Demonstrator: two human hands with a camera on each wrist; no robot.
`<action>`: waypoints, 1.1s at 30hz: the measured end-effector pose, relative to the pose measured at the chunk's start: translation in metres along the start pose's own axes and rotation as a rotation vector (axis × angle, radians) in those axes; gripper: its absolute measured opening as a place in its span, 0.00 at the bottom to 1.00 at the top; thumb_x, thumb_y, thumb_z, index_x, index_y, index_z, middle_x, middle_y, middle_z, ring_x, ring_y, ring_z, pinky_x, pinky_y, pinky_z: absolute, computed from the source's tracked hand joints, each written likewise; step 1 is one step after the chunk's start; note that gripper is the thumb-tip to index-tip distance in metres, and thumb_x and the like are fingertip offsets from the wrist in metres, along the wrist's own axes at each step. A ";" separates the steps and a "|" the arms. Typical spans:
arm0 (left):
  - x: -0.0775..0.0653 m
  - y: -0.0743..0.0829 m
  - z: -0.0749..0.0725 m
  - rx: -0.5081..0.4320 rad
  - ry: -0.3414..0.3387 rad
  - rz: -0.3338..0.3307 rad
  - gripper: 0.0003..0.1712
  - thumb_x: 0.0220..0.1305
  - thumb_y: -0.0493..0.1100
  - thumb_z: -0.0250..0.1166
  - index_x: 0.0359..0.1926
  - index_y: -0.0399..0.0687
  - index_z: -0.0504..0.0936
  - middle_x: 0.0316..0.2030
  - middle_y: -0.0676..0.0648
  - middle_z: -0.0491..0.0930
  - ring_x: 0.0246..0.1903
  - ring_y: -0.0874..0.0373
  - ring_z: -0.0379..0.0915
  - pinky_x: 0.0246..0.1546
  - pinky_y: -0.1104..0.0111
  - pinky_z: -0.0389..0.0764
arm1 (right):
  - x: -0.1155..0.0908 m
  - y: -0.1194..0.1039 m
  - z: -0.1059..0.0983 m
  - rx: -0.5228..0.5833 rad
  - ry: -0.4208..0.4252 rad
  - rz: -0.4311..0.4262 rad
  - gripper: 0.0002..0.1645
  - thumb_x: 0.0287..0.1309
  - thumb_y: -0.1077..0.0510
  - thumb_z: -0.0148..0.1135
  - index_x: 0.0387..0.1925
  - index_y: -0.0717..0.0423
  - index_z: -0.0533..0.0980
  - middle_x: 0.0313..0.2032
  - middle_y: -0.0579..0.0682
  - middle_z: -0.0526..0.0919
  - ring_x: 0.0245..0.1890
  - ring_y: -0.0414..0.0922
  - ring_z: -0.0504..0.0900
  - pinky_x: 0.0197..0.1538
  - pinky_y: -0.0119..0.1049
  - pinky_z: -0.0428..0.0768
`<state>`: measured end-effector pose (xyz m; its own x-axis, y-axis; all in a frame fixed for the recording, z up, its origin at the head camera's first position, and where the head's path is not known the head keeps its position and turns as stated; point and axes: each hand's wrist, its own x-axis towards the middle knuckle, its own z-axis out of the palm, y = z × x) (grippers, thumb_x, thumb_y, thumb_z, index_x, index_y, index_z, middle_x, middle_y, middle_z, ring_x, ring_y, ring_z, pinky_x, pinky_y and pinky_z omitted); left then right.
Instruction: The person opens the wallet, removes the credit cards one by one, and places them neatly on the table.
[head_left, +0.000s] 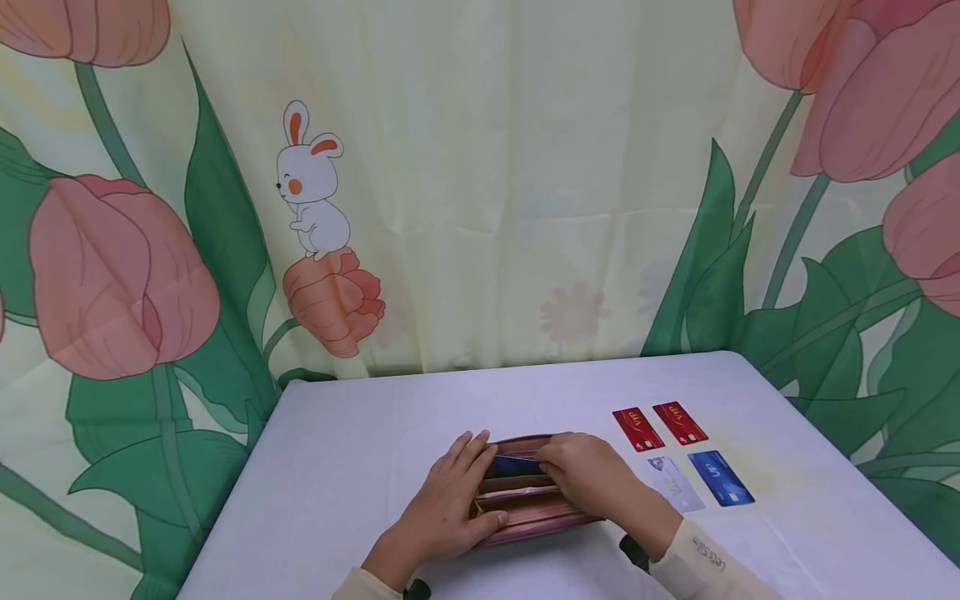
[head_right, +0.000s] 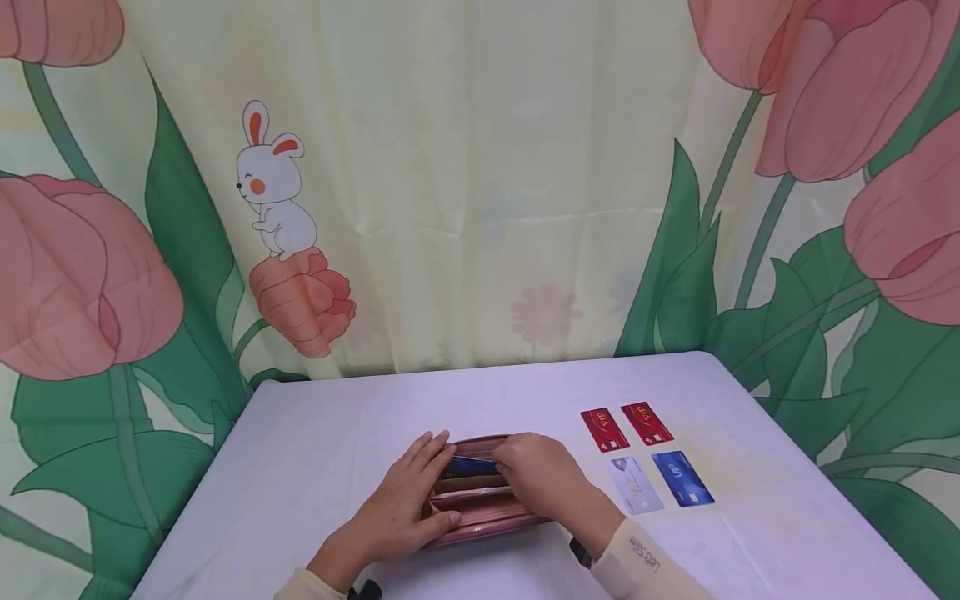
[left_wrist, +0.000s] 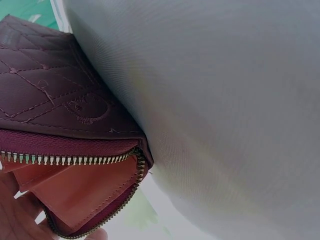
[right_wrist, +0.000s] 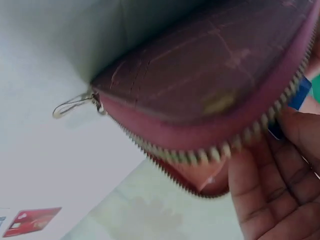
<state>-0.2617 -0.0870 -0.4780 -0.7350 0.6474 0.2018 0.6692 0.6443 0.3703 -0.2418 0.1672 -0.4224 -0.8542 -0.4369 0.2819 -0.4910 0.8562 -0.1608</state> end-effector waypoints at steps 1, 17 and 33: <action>0.000 0.000 0.001 -0.002 -0.001 0.004 0.50 0.69 0.69 0.59 0.82 0.49 0.58 0.83 0.50 0.48 0.82 0.46 0.40 0.74 0.41 0.59 | -0.003 0.001 -0.003 0.023 0.018 0.006 0.06 0.61 0.60 0.74 0.41 0.51 0.89 0.35 0.43 0.90 0.34 0.38 0.86 0.44 0.41 0.88; 0.004 0.001 0.005 -0.037 0.004 -0.001 0.51 0.68 0.69 0.61 0.81 0.48 0.59 0.82 0.47 0.51 0.82 0.45 0.41 0.74 0.40 0.57 | -0.060 0.034 -0.041 0.451 0.304 0.406 0.14 0.64 0.70 0.68 0.50 0.63 0.86 0.44 0.59 0.90 0.37 0.48 0.91 0.39 0.38 0.88; 0.003 -0.004 0.004 -0.064 0.033 0.015 0.50 0.69 0.67 0.62 0.81 0.47 0.60 0.82 0.45 0.53 0.81 0.43 0.42 0.73 0.37 0.56 | -0.160 0.084 -0.034 0.730 0.169 1.055 0.23 0.72 0.65 0.61 0.62 0.75 0.76 0.48 0.69 0.84 0.35 0.46 0.89 0.39 0.37 0.88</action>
<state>-0.2664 -0.0865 -0.4826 -0.7287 0.6423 0.2375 0.6728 0.6066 0.4236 -0.1400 0.3187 -0.4487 -0.8780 0.4394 -0.1900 0.3780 0.3928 -0.8383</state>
